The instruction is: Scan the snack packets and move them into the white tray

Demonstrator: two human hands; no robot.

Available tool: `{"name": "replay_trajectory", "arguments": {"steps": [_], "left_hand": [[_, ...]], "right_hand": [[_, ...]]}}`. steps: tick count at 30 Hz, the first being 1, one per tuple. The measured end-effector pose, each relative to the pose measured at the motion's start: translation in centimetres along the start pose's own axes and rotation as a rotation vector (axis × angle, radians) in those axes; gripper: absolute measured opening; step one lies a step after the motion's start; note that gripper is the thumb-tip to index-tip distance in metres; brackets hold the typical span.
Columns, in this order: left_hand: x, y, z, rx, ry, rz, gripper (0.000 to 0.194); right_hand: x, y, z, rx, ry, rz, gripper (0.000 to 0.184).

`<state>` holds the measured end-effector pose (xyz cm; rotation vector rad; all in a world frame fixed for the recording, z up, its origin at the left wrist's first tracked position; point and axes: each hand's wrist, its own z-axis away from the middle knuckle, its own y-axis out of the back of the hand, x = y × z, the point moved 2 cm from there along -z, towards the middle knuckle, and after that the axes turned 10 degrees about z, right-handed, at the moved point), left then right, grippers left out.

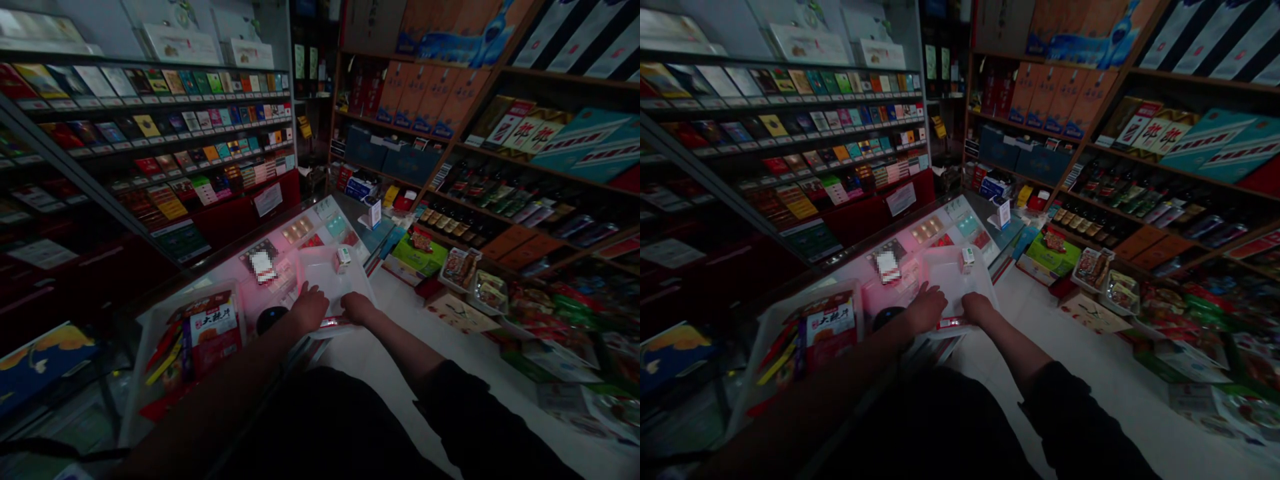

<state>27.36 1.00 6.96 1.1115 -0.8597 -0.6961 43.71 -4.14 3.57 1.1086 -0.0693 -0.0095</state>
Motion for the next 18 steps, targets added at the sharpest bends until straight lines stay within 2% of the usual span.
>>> {"name": "replay_trajectory", "arguments": {"steps": [4,10,18], "left_hand": [[1.4,-2.5,-2.0,-0.103,0.093,-0.014,0.029],[1.6,-4.9,-3.5,-0.147,0.207,0.018,0.026],[0.8,-6.7,-4.4,-0.118,0.283,0.056,0.021]], "right_hand": [[0.6,-1.1,-0.2,-0.080,0.030,0.037,0.031],[1.7,-1.4,-1.2,-0.140,0.063,0.078,0.038],[1.8,-1.6,-2.0,-0.152,0.112,0.120,0.039]]}}
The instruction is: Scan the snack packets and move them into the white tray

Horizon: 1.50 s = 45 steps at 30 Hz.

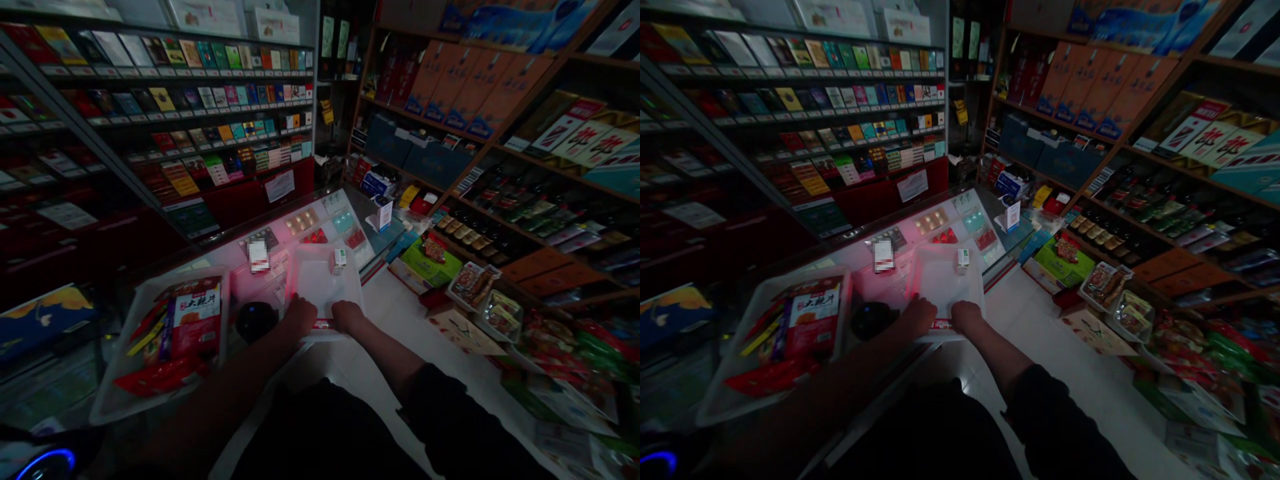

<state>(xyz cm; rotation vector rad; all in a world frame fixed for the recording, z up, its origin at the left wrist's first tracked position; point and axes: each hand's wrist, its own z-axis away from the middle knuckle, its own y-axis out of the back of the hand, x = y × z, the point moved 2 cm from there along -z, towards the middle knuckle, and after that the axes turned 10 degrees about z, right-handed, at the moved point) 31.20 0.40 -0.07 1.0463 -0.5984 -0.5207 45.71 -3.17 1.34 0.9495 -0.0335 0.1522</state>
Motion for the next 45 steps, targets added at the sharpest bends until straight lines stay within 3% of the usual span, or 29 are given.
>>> {"name": "replay_trajectory", "arguments": {"steps": [7,18,26,30,37,45], "left_hand": [[-1.1,0.2,-0.5,0.138,0.005,0.010,0.030],[-3.6,1.8,-3.0,0.180,0.105,0.018,0.027],[-2.6,2.8,-1.3,0.238,0.070,0.037,0.028],[-3.6,4.4,-0.5,0.251,0.035,0.095,0.027],[-6.8,9.2,1.6,0.249,0.056,0.299,0.026],[-10.5,12.7,5.6,0.355,0.003,0.463,0.021]], "right_hand": [[0.4,-0.3,-0.6,0.089,0.027,0.024,0.030],[1.5,1.3,-4.8,0.250,0.041,0.018,0.029],[2.4,1.6,-3.8,0.266,0.028,-0.049,0.030],[3.5,2.7,-2.9,0.293,0.009,-0.093,0.027],[5.5,5.9,-0.5,0.386,0.019,-0.213,0.022],[4.6,8.0,1.4,0.512,0.071,-0.535,0.014]]}}
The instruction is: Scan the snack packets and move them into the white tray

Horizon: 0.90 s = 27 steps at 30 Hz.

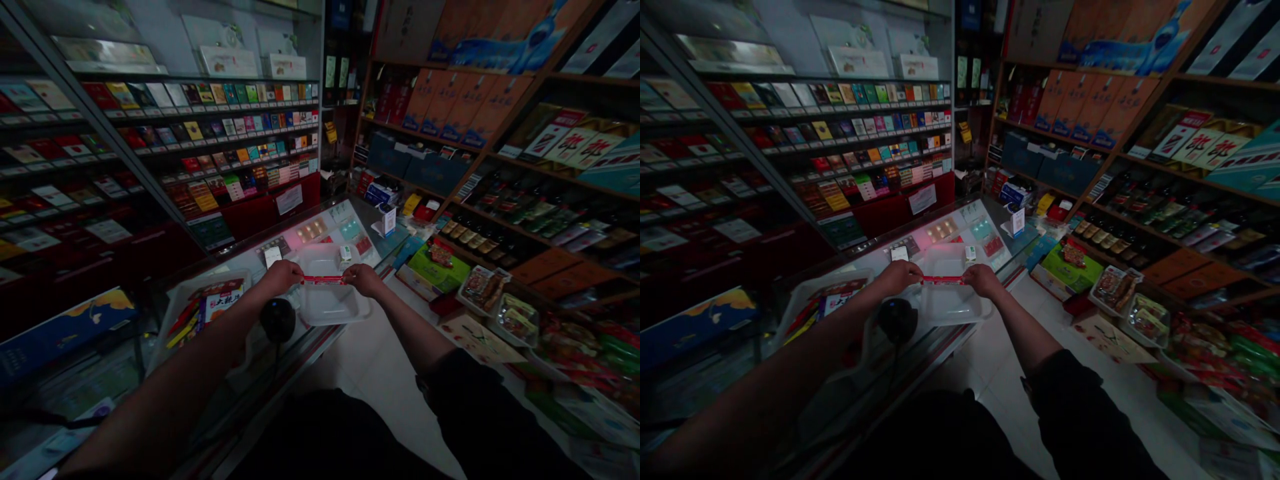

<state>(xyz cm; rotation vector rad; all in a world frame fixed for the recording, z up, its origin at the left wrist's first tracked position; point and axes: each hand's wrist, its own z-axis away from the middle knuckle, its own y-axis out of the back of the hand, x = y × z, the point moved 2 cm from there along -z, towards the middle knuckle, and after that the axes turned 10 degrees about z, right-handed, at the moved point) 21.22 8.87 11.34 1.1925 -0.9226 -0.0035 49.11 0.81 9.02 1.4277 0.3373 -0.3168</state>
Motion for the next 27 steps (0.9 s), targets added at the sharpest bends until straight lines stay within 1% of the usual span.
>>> {"name": "replay_trajectory", "arguments": {"steps": [4,6,10,14,18,21,27], "left_hand": [[-1.4,1.3,0.8,0.060,-0.145,0.009,0.020],[-2.1,1.7,1.3,0.070,-0.165,0.012,0.019],[-3.6,2.3,2.4,0.072,-0.165,-0.011,0.020],[-5.0,2.6,2.9,0.064,-0.170,-0.043,0.023],[-6.6,2.4,3.0,0.048,-0.144,-0.070,0.023],[-7.6,2.2,3.3,0.072,-0.112,-0.065,0.022],[-9.3,1.5,3.8,0.061,-0.108,-0.060,0.023]], "right_hand": [[-1.6,-0.5,-0.3,0.068,0.047,-0.047,0.012],[-2.3,-0.9,-0.5,0.093,0.060,-0.040,0.013],[-3.7,-2.0,-0.7,0.120,0.069,-0.003,0.018],[-5.2,-2.9,-0.8,0.131,0.067,0.043,0.020],[-6.6,-3.6,-0.9,0.131,0.057,0.083,0.021],[-7.4,-4.2,-1.1,0.120,0.032,0.114,0.021],[-8.4,-5.5,-1.2,0.130,0.016,0.128,0.018]]}}
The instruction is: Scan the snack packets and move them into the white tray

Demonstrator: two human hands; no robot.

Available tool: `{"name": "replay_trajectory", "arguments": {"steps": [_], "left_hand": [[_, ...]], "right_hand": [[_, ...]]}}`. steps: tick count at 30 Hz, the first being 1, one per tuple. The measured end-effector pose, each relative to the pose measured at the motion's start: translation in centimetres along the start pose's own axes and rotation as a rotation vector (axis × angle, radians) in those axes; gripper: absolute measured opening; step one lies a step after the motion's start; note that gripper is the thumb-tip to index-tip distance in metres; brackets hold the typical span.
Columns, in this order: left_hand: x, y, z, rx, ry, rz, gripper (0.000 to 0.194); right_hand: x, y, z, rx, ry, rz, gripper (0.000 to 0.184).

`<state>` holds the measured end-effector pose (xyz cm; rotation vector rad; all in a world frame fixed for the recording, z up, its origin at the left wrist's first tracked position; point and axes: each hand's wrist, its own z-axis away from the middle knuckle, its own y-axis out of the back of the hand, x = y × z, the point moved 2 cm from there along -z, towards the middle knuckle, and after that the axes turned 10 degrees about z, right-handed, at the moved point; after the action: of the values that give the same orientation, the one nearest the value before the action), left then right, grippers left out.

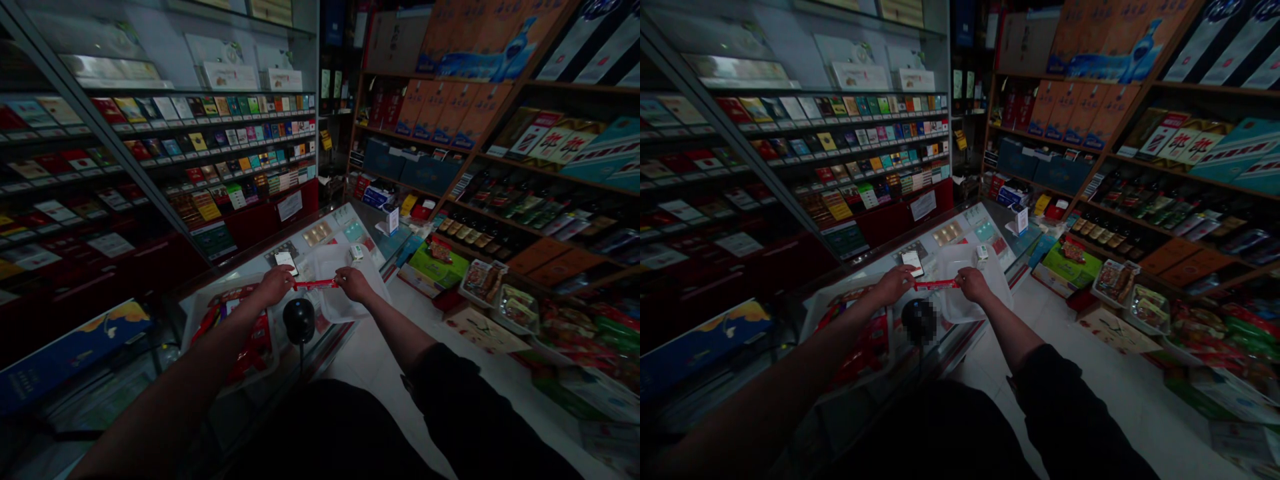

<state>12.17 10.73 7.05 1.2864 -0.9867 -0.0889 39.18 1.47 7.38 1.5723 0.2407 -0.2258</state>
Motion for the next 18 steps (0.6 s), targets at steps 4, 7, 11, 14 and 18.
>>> {"name": "replay_trajectory", "arguments": {"steps": [4,7,11,14,18], "left_hand": [[-1.1,-0.6,0.2,0.013,0.027,0.018,0.021],[-1.7,-0.9,0.3,0.008,0.033,0.033,0.020],[-1.8,-0.9,0.4,0.004,0.031,0.026,0.021],[-1.4,-0.8,0.4,-0.004,0.030,0.021,0.023],[-1.2,-0.6,0.5,-0.005,0.057,0.013,0.024]], "right_hand": [[-0.4,-0.6,0.1,-0.001,-0.016,0.004,0.018],[-0.5,-1.0,0.0,-0.002,-0.030,0.009,0.019],[-0.7,-1.2,-0.1,0.003,-0.038,0.017,0.019],[-0.8,-1.3,-0.1,0.008,-0.037,0.022,0.018],[-0.9,-1.5,-0.3,0.007,-0.042,0.020,0.017]]}}
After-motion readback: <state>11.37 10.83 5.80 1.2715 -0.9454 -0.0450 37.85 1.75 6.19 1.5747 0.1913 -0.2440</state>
